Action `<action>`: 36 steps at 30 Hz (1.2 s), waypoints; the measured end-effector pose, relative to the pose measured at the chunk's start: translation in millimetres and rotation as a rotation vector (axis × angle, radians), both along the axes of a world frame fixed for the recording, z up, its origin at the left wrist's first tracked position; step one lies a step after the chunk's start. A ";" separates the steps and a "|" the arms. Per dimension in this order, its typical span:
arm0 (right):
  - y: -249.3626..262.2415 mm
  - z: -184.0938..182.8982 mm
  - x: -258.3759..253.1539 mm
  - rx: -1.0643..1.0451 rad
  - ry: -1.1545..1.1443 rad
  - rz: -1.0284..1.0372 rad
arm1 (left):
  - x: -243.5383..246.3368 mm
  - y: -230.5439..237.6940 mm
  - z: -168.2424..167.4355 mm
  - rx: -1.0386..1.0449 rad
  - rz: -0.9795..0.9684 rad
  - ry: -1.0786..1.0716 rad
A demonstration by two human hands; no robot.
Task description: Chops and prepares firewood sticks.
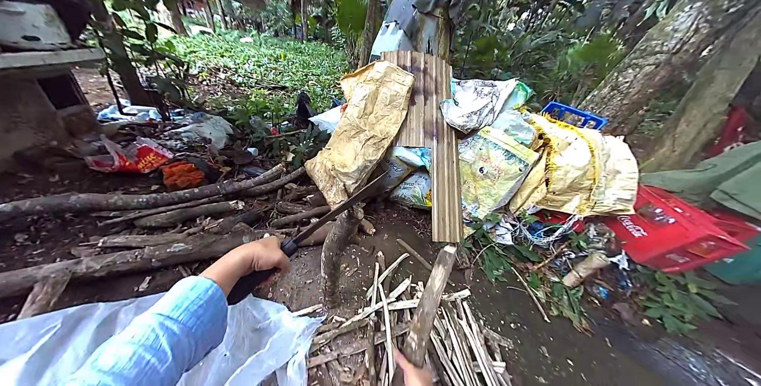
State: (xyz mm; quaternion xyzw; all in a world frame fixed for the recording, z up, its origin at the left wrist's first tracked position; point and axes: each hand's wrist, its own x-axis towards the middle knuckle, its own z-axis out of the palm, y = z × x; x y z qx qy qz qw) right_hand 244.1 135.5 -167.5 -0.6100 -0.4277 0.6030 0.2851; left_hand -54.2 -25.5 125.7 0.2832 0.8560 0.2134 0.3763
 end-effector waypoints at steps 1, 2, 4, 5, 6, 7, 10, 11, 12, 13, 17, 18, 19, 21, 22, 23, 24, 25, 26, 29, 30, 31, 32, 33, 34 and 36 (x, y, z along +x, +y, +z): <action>7.3 17.6 0.3 0.078 0.051 -0.015 | 1.5 1.2 1.8 -0.004 0.000 0.008; 15.2 42.0 1.5 0.161 0.109 -0.033 | 2.4 2.4 3.0 -0.004 -0.001 0.012; 30.9 115.6 9.0 0.345 0.206 -0.052 | 2.8 4.5 4.9 -0.002 -0.006 0.020; 36.2 160.5 14.4 0.465 0.245 -0.070 | 2.3 5.3 5.6 -0.003 -0.005 0.022; 41.6 206.7 20.9 0.596 0.277 -0.092 | 1.8 5.8 6.5 0.000 -0.003 0.023; 47.0 253.0 28.7 0.727 0.299 -0.116 | 0.5 6.4 6.9 0.000 -0.004 0.019; 65.9 380.0 54.4 1.119 0.351 -0.238 | -3.7 6.0 5.9 -0.005 -0.010 0.028; 73.4 415.4 62.0 1.245 0.398 -0.280 | -4.9 5.2 5.3 -0.007 -0.012 0.034; 79.5 446.2 67.4 1.352 0.469 -0.314 | -6.3 4.6 4.5 -0.011 -0.017 0.036; 78.9 472.0 69.7 1.429 0.548 -0.309 | -7.7 4.2 3.8 -0.013 -0.019 0.034; 33.6 459.5 40.4 1.384 0.294 -0.063 | -8.4 3.4 4.7 -0.006 -0.021 0.039; 24.9 422.1 30.4 1.258 0.054 0.096 | -7.8 2.5 4.8 -0.006 -0.023 0.044; 22.2 380.9 21.1 1.077 -0.226 0.305 | -7.0 1.0 5.2 -0.010 -0.029 0.055; 32.5 311.4 -0.5 0.665 -0.701 0.689 | -3.8 -1.0 7.5 -0.021 -0.039 0.083; 37.8 289.7 -10.1 0.547 -0.799 0.780 | -5.2 -1.1 10.7 -0.017 -0.026 0.088; 40.3 279.3 -15.4 0.496 -0.841 0.813 | -7.1 -1.1 13.5 -0.010 -0.013 0.091; 39.3 275.3 -16.6 0.486 -0.835 0.814 | -7.3 -1.2 13.9 0.000 0.006 0.087; 36.8 272.5 -16.6 0.484 -0.770 0.799 | -7.7 -1.8 13.0 0.009 0.022 0.100; 32.9 267.9 -15.5 0.459 -0.643 0.779 | -7.5 -2.7 12.6 0.009 0.028 0.139; 7.9 262.7 -5.5 0.320 -0.176 0.693 | -1.4 -8.4 11.5 -0.044 0.012 0.320; -0.1 271.1 0.3 0.298 -0.066 0.665 | 1.5 -9.3 11.7 -0.062 0.003 0.372; -6.5 284.7 7.4 0.312 0.020 0.643 | 4.9 -9.9 13.1 -0.076 0.001 0.405; -11.0 302.3 15.4 0.369 0.091 0.623 | 8.2 -10.4 15.4 -0.086 0.003 0.419; -13.6 323.5 23.9 0.462 0.151 0.601 | 10.1 -10.5 17.4 -0.104 -0.001 0.423; -14.3 347.9 32.2 0.590 0.194 0.562 | 10.4 -9.9 18.6 -0.122 -0.007 0.425; -7.7 404.4 47.8 0.931 0.224 0.408 | 8.5 -7.2 20.4 -0.140 -0.018 0.423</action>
